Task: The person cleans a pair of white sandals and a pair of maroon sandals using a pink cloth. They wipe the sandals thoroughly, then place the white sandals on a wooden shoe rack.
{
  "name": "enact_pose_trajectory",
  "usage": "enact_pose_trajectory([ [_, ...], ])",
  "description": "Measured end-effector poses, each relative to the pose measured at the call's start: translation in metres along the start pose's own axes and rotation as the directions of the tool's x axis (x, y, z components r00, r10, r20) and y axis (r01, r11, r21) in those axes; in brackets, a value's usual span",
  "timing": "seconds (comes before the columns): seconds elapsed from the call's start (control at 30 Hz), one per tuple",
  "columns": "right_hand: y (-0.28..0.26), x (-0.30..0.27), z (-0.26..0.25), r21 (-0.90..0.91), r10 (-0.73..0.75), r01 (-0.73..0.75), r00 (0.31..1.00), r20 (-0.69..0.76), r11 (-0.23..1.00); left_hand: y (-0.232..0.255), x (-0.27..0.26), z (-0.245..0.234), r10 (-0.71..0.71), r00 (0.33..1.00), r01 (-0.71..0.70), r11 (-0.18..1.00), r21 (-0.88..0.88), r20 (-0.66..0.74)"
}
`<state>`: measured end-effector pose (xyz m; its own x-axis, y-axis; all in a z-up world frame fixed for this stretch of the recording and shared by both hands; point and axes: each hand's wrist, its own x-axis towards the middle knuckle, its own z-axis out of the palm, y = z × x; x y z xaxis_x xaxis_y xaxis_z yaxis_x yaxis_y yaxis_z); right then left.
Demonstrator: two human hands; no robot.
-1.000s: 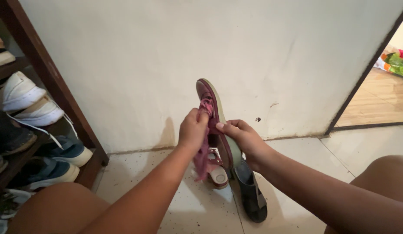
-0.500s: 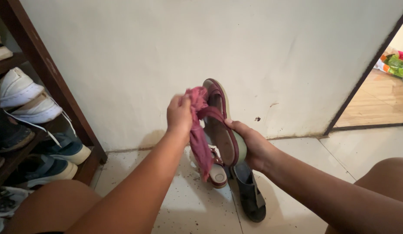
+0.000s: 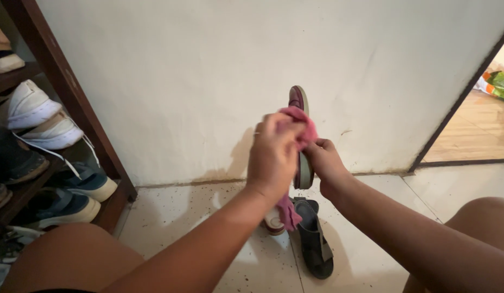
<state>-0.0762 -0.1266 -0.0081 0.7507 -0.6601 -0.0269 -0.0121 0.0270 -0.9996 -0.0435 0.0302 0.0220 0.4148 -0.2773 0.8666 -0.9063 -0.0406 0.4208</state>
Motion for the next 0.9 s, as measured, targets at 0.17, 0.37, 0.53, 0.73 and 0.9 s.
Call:
enact_pose_trajectory([
  [0.17, 0.004, -0.002, -0.001, 0.042, -0.086, 0.083, 0.995, 0.059, 0.996, 0.003, 0.003, -0.002, 0.04, 0.991, -0.072, 0.965, 0.251, 0.129],
  [0.37, -0.018, -0.03, 0.008, -0.037, -0.055, 0.059, 0.992, 0.11, 0.998, -0.022, 0.015, -0.005, -0.304, 0.916, 0.172, 0.887, 0.428, 0.261],
  [0.53, -0.024, -0.045, 0.012, -0.005, -0.031, 0.033, 0.979, 0.204, 0.999, -0.076, 0.01, -0.002, -0.446, 0.88, 0.377, 0.867, 0.326, 0.166],
  [0.73, -0.024, -0.039, 0.008, 0.26, 0.061, -0.18, 0.911, 0.407, 0.949, -0.133, 0.017, -0.001, -0.683, 0.723, 0.68, 0.73, 0.073, 0.098],
  [0.9, -0.041, -0.044, 0.01, 0.403, 0.026, -0.262, 0.864, 0.504, 0.877, -0.134, 0.032, -0.017, -0.746, 0.555, 0.714, 0.2, -0.671, 0.368],
])
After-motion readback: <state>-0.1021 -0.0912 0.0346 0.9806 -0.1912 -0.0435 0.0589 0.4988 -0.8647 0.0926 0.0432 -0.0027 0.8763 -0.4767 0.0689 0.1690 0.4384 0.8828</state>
